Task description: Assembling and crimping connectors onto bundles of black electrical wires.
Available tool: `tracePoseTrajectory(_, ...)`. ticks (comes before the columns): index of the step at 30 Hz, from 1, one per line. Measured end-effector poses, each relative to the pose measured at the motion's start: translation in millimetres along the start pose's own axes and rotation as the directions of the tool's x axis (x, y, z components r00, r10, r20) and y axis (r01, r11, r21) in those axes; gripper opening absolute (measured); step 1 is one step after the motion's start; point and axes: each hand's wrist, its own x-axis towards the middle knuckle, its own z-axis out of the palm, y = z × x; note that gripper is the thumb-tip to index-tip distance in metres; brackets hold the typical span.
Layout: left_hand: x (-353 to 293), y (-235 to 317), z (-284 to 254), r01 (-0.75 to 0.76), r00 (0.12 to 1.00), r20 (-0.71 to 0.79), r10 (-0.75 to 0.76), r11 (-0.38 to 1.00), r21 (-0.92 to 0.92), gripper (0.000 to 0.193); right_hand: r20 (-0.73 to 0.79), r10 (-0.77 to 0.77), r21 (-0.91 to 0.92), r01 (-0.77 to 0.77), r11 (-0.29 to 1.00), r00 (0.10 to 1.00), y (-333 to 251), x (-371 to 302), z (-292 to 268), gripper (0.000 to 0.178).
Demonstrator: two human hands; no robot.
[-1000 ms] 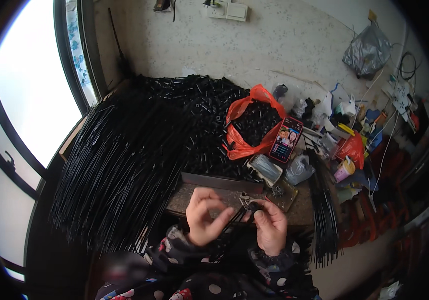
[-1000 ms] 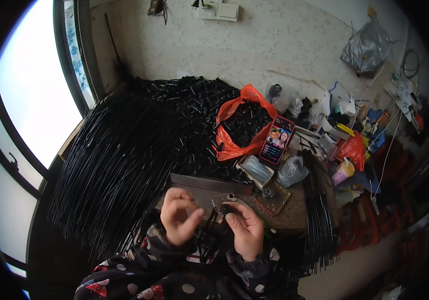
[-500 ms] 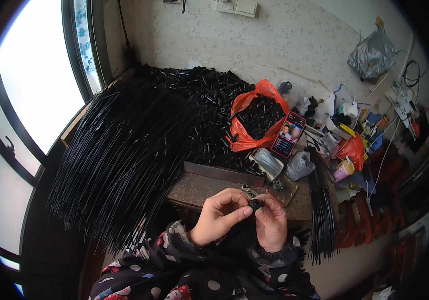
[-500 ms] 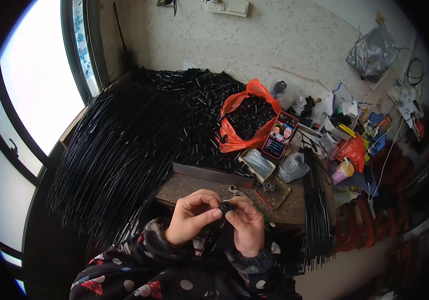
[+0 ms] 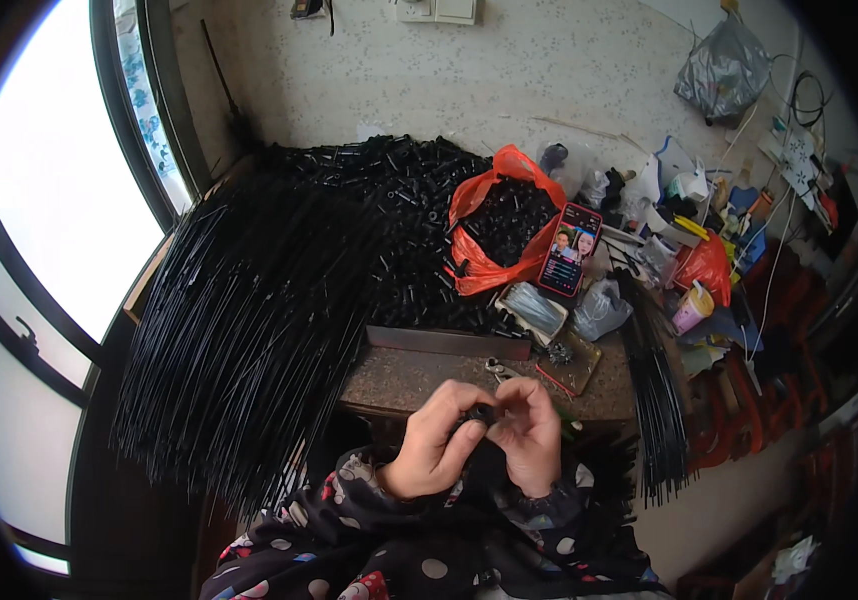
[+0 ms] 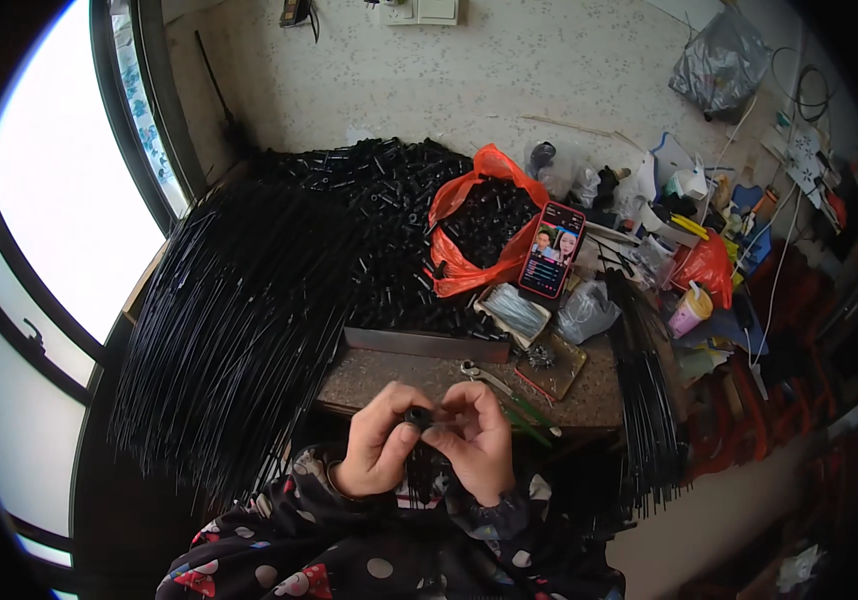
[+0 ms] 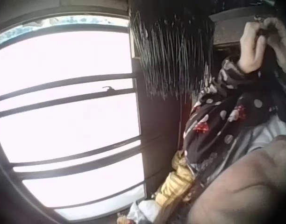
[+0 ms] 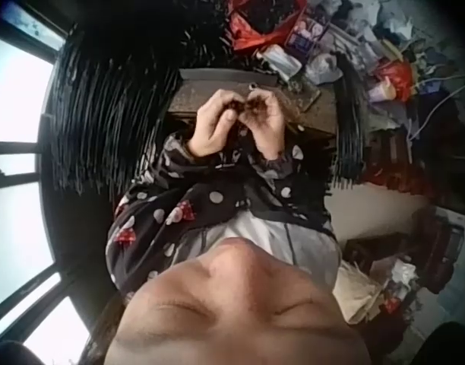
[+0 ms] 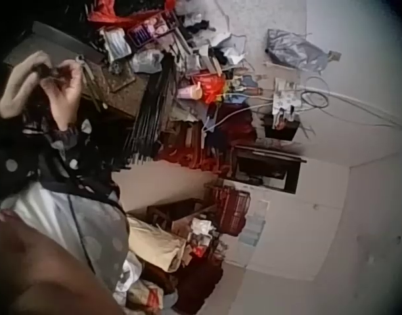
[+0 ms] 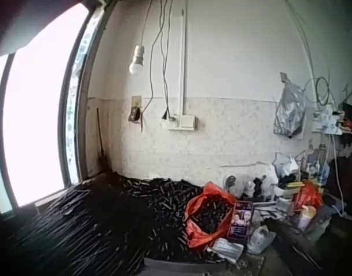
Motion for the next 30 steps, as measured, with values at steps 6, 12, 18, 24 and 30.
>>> tracePoseTrajectory(6,-19.6,1.8,-5.4,0.345,0.918,0.337,-0.208,0.839,-0.421,0.048,0.089,0.08,-0.091,-0.072,0.993,0.993,-7.3,4.7,0.8,0.063)
tracePoseTrajectory(12,-13.1,11.4,-9.6,0.531,0.847,0.41,-0.339,0.503,-0.682,0.051,0.207,0.138,-0.31,-0.069,0.948,0.969,-15.4,11.4,-3.1,0.081)
tracePoseTrajectory(18,-17.9,2.8,-13.1,0.494,0.864,0.313,-0.394,0.544,-0.678,0.042,0.333,-0.38,-0.721,0.493,0.488,0.863,-47.6,8.4,15.1,0.054)
tracePoseTrajectory(24,-22.7,-3.3,-2.1,0.285,0.93,-0.037,-0.366,0.779,-0.558,0.031,0.523,-0.397,-0.824,0.567,-0.007,0.754,-52.5,12.7,26.7,0.03)
tracePoseTrajectory(30,-3.7,9.6,-8.8,0.034,0.998,-0.038,-0.041,0.984,-0.172,0.036,0.44,-0.3,-0.741,0.531,0.411,0.846,-53.1,4.7,20.3,0.021)
